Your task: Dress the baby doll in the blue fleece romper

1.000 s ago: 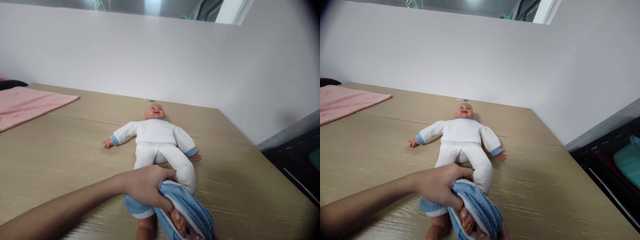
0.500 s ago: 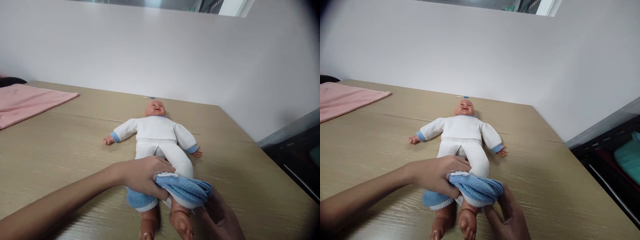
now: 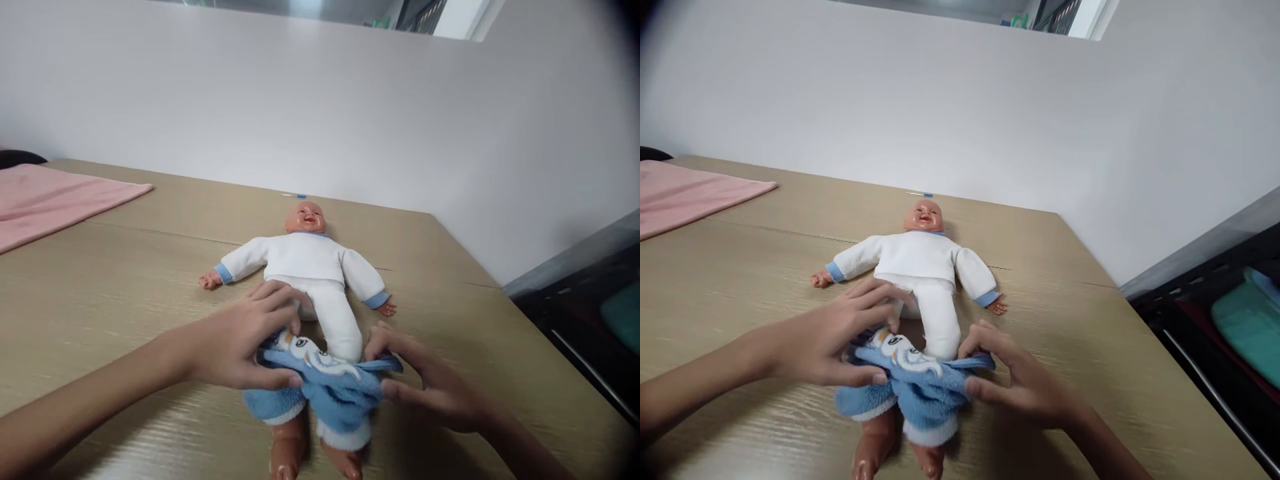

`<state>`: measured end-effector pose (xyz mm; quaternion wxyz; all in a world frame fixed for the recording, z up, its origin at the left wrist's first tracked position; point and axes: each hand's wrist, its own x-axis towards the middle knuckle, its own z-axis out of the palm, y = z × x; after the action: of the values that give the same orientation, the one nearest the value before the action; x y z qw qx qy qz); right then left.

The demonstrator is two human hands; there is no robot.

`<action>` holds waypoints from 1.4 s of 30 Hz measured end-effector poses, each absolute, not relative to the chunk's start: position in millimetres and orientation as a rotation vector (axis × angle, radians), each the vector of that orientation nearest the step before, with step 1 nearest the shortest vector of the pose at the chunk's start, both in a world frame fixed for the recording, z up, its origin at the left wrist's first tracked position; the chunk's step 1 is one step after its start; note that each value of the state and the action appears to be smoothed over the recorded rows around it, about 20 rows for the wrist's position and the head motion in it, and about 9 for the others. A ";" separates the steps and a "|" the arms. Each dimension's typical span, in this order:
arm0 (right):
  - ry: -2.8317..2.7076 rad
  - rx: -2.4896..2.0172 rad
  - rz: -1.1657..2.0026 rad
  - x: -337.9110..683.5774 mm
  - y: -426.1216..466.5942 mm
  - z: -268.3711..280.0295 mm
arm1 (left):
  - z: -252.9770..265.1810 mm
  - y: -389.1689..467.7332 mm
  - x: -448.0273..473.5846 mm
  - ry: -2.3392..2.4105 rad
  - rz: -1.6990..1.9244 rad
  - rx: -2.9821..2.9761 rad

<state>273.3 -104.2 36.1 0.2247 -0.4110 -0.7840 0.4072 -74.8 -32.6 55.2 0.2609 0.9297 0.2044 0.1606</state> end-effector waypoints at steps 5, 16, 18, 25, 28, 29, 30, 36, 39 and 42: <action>-1.941 -1.148 1.110 269.6 -80.3 27.7 | 38.5 -28.9 -102.8 0.649 0.475 2.249; -1.926 -1.285 1.096 257.2 -57.4 12.4 | -8.3 -39.3 -111.6 0.741 0.721 1.852; -1.994 -1.289 0.956 257.8 -58.1 15.3 | -9.1 -40.3 -113.9 0.723 0.702 1.826; -1.745 -1.183 0.837 231.8 -34.9 3.9 | -20.9 -11.0 -92.1 0.781 0.819 1.457; -1.520 -1.216 0.905 222.5 -22.0 -7.5 | -28.1 2.9 -80.7 0.885 0.911 1.320; -1.486 -1.221 0.925 220.9 -20.3 -10.0 | -28.5 4.6 -79.0 0.893 0.926 1.307; -1.472 -1.235 0.934 219.8 -20.5 -11.6 | -27.8 4.5 -78.6 0.890 0.930 1.309; -1.415 -1.404 0.973 219.3 -43.9 -15.7 | -21.5 -12.4 -89.8 0.827 0.832 1.402; -1.195 -1.348 1.184 218.1 -47.2 -21.3 | -28.8 -12.9 -92.9 0.796 0.806 1.267; -1.041 -1.241 1.343 216.2 -40.1 -25.7 | -36.6 -6.4 -91.6 0.807 0.817 1.140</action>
<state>216.2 -40.1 -25.7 0.4957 -0.5123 -0.4297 0.5542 -91.6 -6.4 -36.6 0.6903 0.5097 0.3607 0.3655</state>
